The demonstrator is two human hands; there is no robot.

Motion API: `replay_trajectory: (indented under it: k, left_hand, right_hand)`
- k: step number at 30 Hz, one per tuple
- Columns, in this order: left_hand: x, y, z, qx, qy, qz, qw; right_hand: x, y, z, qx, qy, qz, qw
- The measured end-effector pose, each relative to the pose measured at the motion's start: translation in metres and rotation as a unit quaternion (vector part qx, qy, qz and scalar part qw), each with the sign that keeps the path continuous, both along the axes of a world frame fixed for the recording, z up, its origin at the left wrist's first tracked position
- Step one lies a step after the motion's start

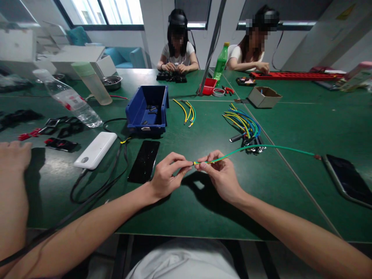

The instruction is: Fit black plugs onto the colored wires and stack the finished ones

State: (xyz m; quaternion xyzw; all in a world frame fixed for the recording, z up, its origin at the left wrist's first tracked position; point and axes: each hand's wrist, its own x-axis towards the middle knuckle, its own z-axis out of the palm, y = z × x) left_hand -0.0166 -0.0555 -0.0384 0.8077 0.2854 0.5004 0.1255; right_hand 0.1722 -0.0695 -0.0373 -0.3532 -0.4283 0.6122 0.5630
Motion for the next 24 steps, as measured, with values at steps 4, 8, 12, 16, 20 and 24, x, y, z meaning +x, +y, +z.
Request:
replay_trajectory:
  k: [4, 8, 12, 16, 20, 24]
  left_hand:
    - [-0.0019, -0.0025, 0.0039, -0.006, 0.001, -0.033, 0.999]
    - [-0.0037, -0.003, 0.005, -0.014, -0.008, -0.057, 0.998]
    - [-0.0035, -0.002, 0.0037, -0.028, -0.021, -0.06, 0.998]
    - [-0.0029, -0.0006, 0.0022, -0.059, -0.036, -0.066, 0.995]
    - [-0.0035, 0.0017, 0.0008, -0.107, -0.054, -0.073, 0.99]
    - [-0.0042, 0.0048, -0.002, -0.163, -0.074, -0.079, 0.981]
  right_hand:
    - [0.0, 0.0004, 0.0007, 0.001, 0.006, 0.0, 1.0]
    - [0.0001, 0.0002, 0.0024, -0.014, 0.014, -0.002, 1.0]
    - [0.0, 0.0005, 0.0029, -0.024, 0.021, -0.006, 0.999]
    - [-0.0001, 0.0008, 0.0028, -0.03, 0.022, -0.012, 0.999]
    - [0.0, 0.0016, 0.0033, -0.037, 0.018, -0.024, 0.999]
    - [0.0001, 0.0046, 0.0027, -0.036, 0.015, -0.031, 0.999]
